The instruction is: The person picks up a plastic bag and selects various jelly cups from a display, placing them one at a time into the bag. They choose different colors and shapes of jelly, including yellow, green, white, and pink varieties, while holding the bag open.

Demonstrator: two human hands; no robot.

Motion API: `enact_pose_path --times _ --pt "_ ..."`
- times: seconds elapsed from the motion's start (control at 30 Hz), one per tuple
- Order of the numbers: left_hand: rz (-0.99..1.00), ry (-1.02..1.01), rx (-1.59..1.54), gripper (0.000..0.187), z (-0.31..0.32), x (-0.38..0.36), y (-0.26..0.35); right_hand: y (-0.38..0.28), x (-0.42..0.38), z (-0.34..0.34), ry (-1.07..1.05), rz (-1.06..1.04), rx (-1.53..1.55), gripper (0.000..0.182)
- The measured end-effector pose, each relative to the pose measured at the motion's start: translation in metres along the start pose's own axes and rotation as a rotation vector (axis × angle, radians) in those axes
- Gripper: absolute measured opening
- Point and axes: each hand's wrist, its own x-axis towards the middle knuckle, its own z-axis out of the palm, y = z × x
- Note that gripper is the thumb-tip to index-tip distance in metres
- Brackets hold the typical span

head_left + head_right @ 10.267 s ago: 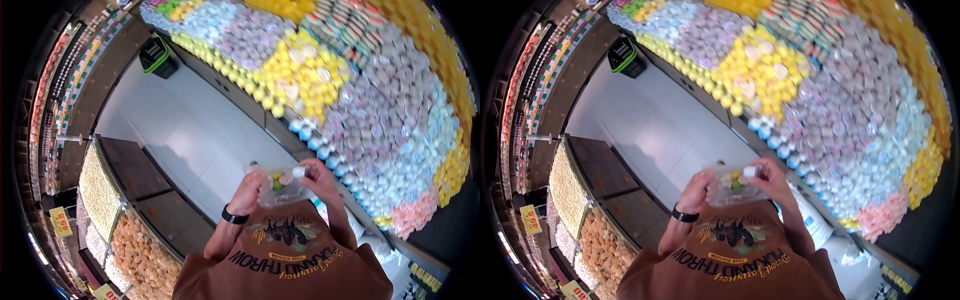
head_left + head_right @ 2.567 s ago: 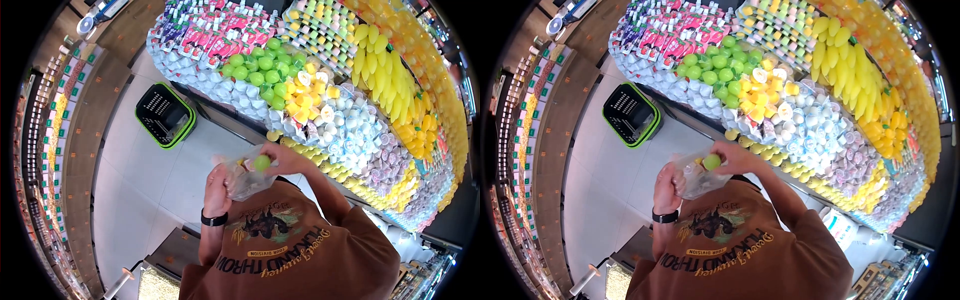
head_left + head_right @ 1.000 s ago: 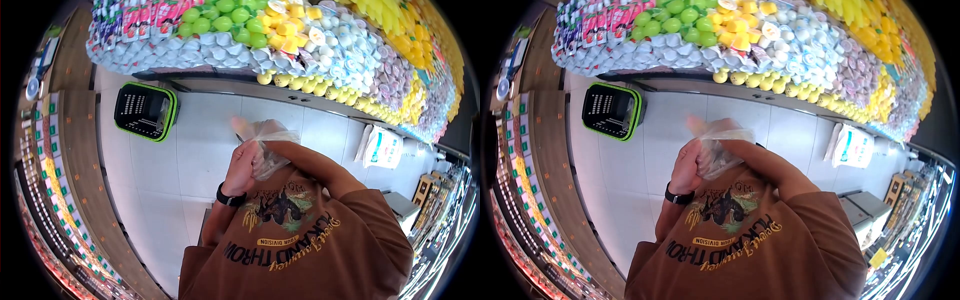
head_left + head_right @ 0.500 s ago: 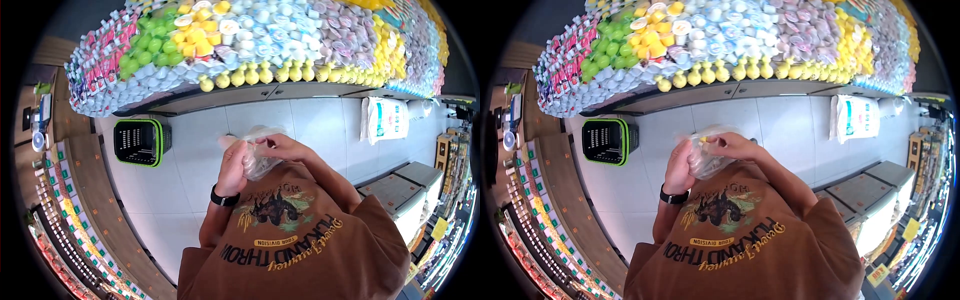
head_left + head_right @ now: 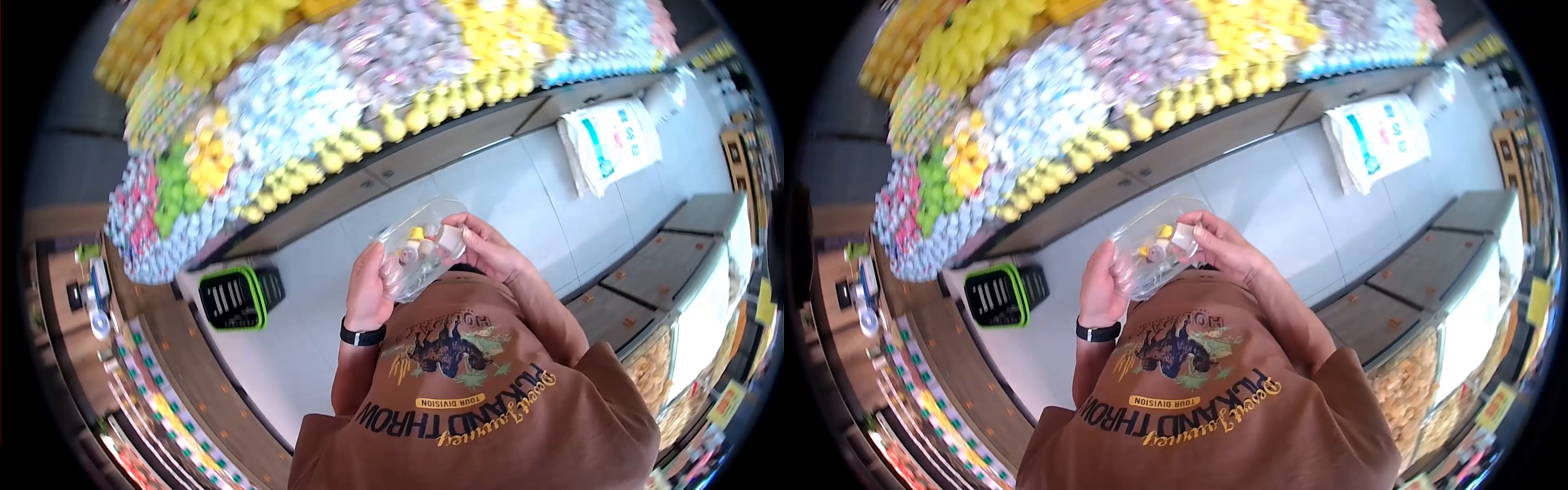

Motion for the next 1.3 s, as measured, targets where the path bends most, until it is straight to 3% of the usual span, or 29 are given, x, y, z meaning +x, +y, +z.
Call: enact_pose_path --times 0.5,0.83,1.1,1.17,1.23,1.3 --pt "-0.487 -0.449 0.302 0.026 0.185 0.151 -0.095 -0.063 -0.118 -0.107 0.545 -0.543 0.031 0.057" --pt "-0.694 -0.522 0.381 0.026 0.318 0.246 -0.141 -0.177 -0.128 -0.195 0.733 -0.642 -0.039 0.059" --pt "-0.679 -0.486 0.465 0.022 0.392 0.290 -0.174 -0.233 -0.141 -0.260 0.835 -0.598 -0.048 0.055" --pt "-0.658 -0.436 0.437 0.025 0.409 0.300 -0.186 -0.244 -0.145 -0.292 0.779 -0.565 -0.062 0.058" --pt "-0.670 -0.445 0.379 0.028 0.416 0.315 -0.201 -0.260 -0.151 -0.325 0.761 -0.475 -0.117 0.050" --pt "-0.592 -0.332 0.356 0.024 0.435 0.319 -0.217 -0.291 -0.162 -0.349 0.676 -0.489 -0.094 0.046"
